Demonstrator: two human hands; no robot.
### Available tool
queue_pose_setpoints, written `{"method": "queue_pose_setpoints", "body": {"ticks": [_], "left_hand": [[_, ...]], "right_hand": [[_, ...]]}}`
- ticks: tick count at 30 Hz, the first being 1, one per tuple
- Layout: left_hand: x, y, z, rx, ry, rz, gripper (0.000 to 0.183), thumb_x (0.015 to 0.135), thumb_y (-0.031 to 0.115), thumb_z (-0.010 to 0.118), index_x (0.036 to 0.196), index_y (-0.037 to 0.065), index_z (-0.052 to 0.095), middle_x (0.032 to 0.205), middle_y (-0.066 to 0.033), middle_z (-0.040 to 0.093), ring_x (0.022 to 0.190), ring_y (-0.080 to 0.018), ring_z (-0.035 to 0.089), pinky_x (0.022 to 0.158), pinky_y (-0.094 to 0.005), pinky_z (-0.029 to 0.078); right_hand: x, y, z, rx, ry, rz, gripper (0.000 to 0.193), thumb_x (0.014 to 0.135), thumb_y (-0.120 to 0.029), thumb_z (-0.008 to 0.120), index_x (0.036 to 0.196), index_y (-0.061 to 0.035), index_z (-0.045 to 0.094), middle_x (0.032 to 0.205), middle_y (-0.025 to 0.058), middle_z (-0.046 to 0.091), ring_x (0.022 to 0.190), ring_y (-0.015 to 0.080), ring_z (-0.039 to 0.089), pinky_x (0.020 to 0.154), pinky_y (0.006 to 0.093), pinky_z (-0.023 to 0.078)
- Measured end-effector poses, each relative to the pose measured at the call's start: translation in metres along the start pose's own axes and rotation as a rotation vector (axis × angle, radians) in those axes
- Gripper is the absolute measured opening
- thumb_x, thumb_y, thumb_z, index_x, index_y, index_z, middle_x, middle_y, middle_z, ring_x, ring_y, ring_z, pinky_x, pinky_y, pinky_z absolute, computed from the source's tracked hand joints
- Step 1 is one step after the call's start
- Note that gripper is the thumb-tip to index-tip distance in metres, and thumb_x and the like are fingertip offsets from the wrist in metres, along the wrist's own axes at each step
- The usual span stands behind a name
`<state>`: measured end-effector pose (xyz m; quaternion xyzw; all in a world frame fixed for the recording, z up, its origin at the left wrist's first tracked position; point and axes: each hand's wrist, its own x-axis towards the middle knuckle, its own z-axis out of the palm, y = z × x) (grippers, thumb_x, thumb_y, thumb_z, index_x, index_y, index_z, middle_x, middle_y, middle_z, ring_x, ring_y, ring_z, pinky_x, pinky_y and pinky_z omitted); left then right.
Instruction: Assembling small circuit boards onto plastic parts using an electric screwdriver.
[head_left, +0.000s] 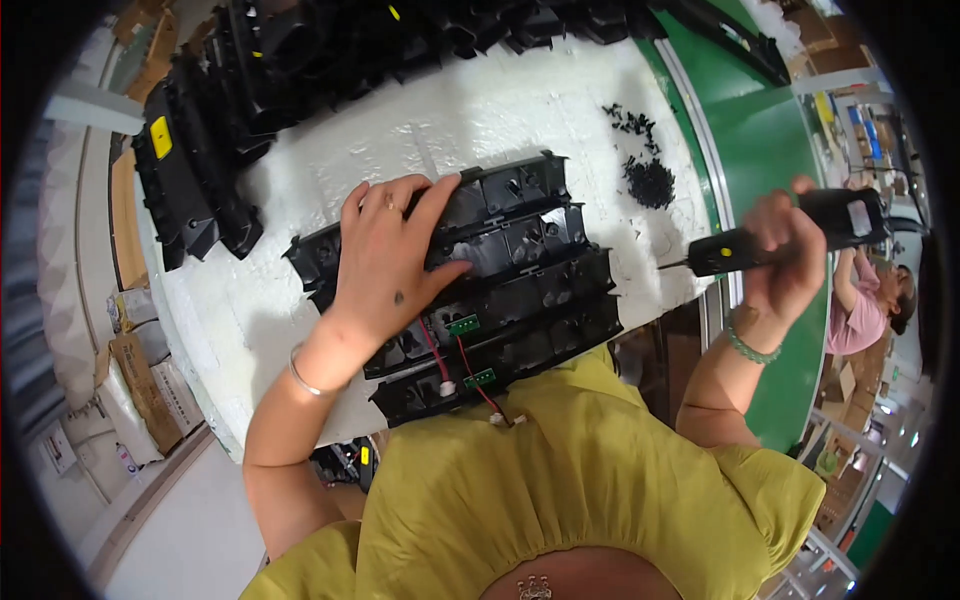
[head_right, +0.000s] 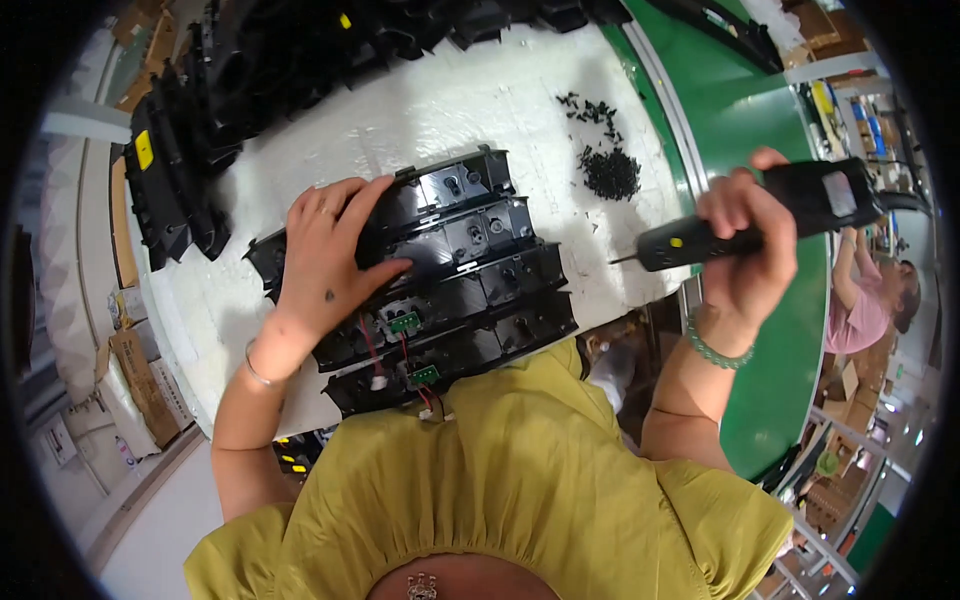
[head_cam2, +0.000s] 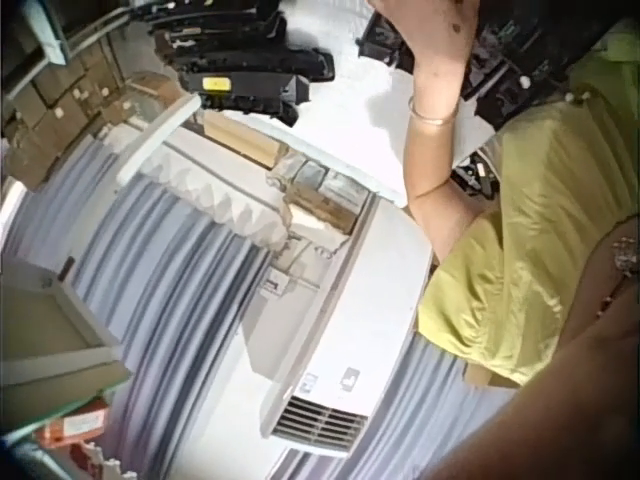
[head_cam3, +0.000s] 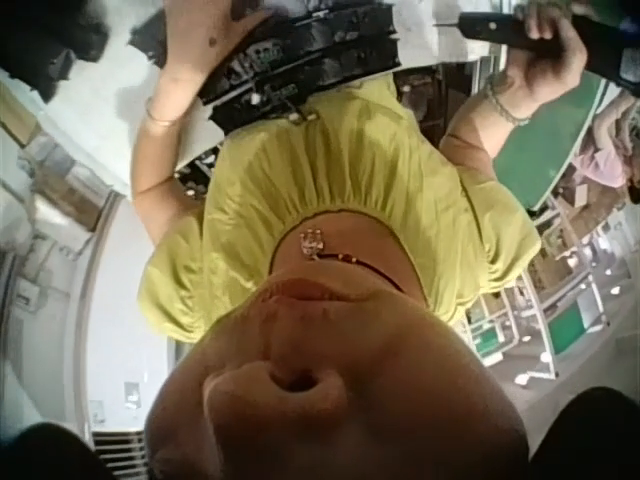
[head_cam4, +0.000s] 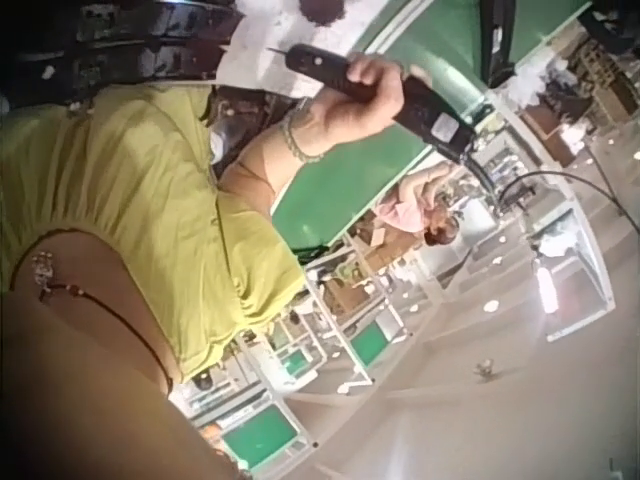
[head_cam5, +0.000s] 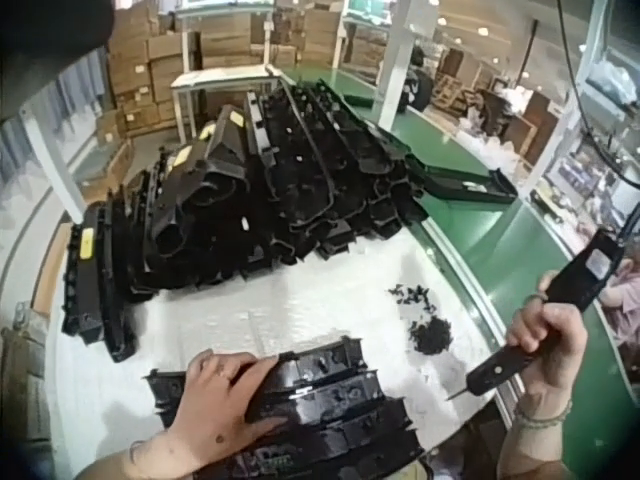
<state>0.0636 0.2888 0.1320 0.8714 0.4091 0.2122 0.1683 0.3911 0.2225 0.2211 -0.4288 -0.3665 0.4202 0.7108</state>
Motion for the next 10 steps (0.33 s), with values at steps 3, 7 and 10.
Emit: {"method": "queue_pose_setpoints", "body": {"ticks": [3, 7, 10], "left_hand": [[-0.011, 0.006, 0.0, 0.056, -0.012, -0.001, 0.061, 0.067, 0.015, 0.077, 0.124, 0.013, 0.055, 0.114, -0.0082, 0.053, 0.109, -0.0274, 0.049, 0.102, -0.0472, 0.03], [0.003, 0.01, -0.001, 0.088, -0.085, -0.029, 0.064, 0.07, 0.018, 0.075, 0.129, 0.01, 0.051, 0.122, -0.0102, 0.051, 0.114, -0.0292, 0.047, 0.103, -0.0481, 0.029], [0.019, 0.004, 0.002, 0.077, -0.157, -0.016, 0.07, 0.073, 0.022, 0.074, 0.135, 0.007, 0.045, 0.134, -0.015, 0.044, 0.123, -0.0346, 0.04, 0.104, -0.0491, 0.027]], "right_hand": [[0.006, -0.003, -0.036, -0.03, 0.084, 0.032, 0.031, 0.085, -0.009, 0.054, 0.112, 0.0006, 0.043, 0.071, 0.0005, 0.041, 0.06, 0.0103, 0.039, 0.065, 0.0264, 0.034], [0.022, 0.003, -0.062, -0.209, 0.185, 0.094, 0.033, 0.087, -0.012, 0.056, 0.114, 0.0021, 0.045, 0.071, 0.0008, 0.043, 0.061, 0.0106, 0.042, 0.064, 0.0256, 0.036], [0.037, 0.016, -0.075, -0.363, 0.154, 0.309, 0.039, 0.087, -0.015, 0.059, 0.119, 0.0025, 0.046, 0.069, 0.0015, 0.044, 0.062, 0.0117, 0.044, 0.062, 0.0258, 0.04]]}}
